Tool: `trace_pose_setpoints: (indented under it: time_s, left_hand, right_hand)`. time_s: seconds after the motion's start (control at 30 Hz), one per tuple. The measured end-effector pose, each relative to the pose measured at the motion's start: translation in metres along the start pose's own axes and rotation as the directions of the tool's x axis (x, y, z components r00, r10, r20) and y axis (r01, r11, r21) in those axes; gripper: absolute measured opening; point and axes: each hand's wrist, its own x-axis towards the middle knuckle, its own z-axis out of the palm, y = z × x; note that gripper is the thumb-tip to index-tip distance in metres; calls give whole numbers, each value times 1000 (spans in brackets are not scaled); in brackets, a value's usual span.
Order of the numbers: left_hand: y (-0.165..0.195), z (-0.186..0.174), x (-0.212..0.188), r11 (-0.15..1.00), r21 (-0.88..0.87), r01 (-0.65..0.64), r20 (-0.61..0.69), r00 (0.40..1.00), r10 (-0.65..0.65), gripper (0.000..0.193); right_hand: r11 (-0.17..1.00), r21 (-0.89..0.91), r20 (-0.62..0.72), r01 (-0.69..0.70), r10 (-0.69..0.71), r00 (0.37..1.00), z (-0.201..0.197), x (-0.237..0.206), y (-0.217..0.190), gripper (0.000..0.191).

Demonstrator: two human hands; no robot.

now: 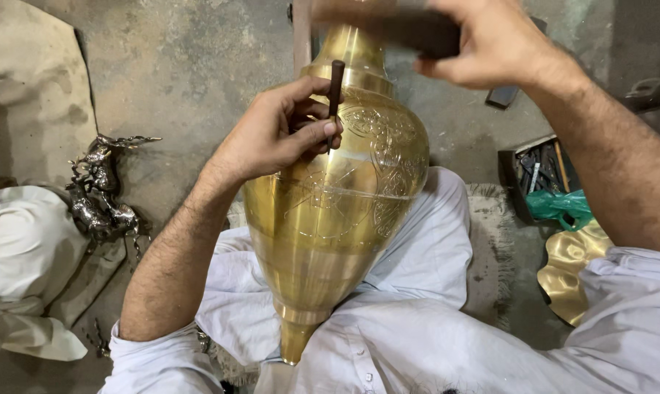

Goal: The person sits on the floor with a large brass vase on their lap and engraves decorative patterns into its surface. They hold a chisel against the brass with one hand and strike it with a wooden mallet held in the other hand, repositioning the chisel repeatedly to work across different areas of the engraved design.

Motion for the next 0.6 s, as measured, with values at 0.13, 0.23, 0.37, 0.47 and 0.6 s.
trace_pose_setpoints:
  time_s: [0.13, 0.23, 0.37, 0.47, 0.6]
  left_hand:
    - [3, -1, 0, 1000, 4, 4, 4, 1000, -4, 41]
    - [4, 0, -1, 1000, -3, -4, 15, 1000, 4, 41]
    - [3, 0, -1, 1000, -14, 24, 13, 1000, -24, 41]
    - [2, 2, -1, 1000, -8, 4, 13, 1000, -4, 41]
    - [3, 2, -4, 995, 46, -93, -1, 996, 93, 42]
  right_hand:
    - [896, 396, 27, -200, 206, 978, 2, 2, 0, 46]
    - [975, 143, 39, -170, 166, 985, 2, 3, 1, 40]
    - [987, 36, 26, -157, 156, 987, 4, 3, 1, 42]
    - [945, 314, -54, -89, 111, 992, 4, 2, 0, 47]
    - [964, -164, 75, -208, 222, 972, 2, 1, -1, 42]
